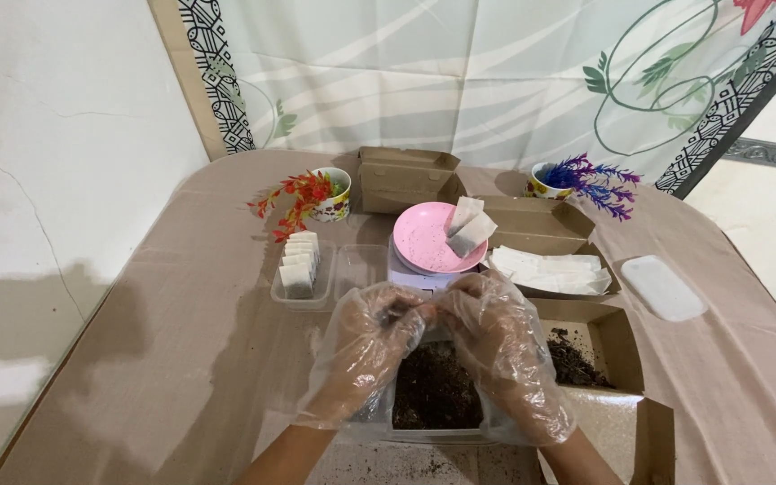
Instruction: Filling and weighing tea bags with loose tea on a digital scale
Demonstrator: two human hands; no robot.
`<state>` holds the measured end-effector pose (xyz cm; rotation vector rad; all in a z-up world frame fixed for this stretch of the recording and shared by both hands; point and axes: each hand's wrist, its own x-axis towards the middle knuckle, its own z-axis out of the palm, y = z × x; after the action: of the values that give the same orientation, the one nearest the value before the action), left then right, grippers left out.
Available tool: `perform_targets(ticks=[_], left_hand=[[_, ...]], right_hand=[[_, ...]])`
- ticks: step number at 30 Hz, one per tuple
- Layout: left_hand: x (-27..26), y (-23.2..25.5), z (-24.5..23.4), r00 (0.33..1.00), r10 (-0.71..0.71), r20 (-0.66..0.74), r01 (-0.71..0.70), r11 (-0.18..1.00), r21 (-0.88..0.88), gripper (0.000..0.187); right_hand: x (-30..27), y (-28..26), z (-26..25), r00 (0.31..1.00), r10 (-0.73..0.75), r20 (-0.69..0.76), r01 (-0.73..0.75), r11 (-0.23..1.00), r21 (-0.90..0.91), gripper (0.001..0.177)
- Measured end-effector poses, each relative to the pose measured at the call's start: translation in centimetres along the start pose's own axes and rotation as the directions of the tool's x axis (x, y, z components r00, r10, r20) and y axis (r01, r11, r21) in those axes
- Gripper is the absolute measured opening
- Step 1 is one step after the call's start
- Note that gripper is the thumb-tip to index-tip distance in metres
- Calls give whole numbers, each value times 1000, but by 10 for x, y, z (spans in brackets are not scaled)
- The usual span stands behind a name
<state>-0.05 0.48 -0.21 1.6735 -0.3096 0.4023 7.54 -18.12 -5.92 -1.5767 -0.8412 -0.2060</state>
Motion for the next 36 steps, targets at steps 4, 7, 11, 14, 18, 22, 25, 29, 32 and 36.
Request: perform_targets(ticks=[4,7,11,14,18,22,25,29,32,36], left_hand=[[1,11,0,972,-141,187,137,990,34,13],[3,14,2,956,-231,181,185,953,238,14],[1,7,2,937,-304,173,243,921,304,6],[1,-7,4,941,-316,121,234,866,443,10],[1,-14,7,915,-391,100,279,792,543,16],[-5,3,5,944,-171,281,33,900,435,5],[-6,13,5,883,-265,388,101,914,393,3],[-8,-5,9,847,-178,501,-73,894,441,13],[-13,-10,11,828,-227,512,-47,883,468,16],[-15,-15,14,804,-159,573,-108,909,404,12]], right_hand=[[6,-45,1,999,14,-33,-31,791,-610,10],[8,-47,0,997,57,-44,-71,858,-508,15],[13,-57,-5,976,182,-122,-218,867,-449,8],[17,-59,-8,973,148,-176,-205,905,-373,7],[18,-50,-27,989,145,43,-150,969,198,18],[20,-35,-37,916,386,-108,-393,813,-429,25],[-17,93,-68,994,89,60,2,544,-839,29],[58,-86,8,833,552,-42,-396,542,-741,19],[78,-99,43,865,500,-43,-388,611,-690,16],[103,-81,84,898,417,138,-198,664,-721,26]])
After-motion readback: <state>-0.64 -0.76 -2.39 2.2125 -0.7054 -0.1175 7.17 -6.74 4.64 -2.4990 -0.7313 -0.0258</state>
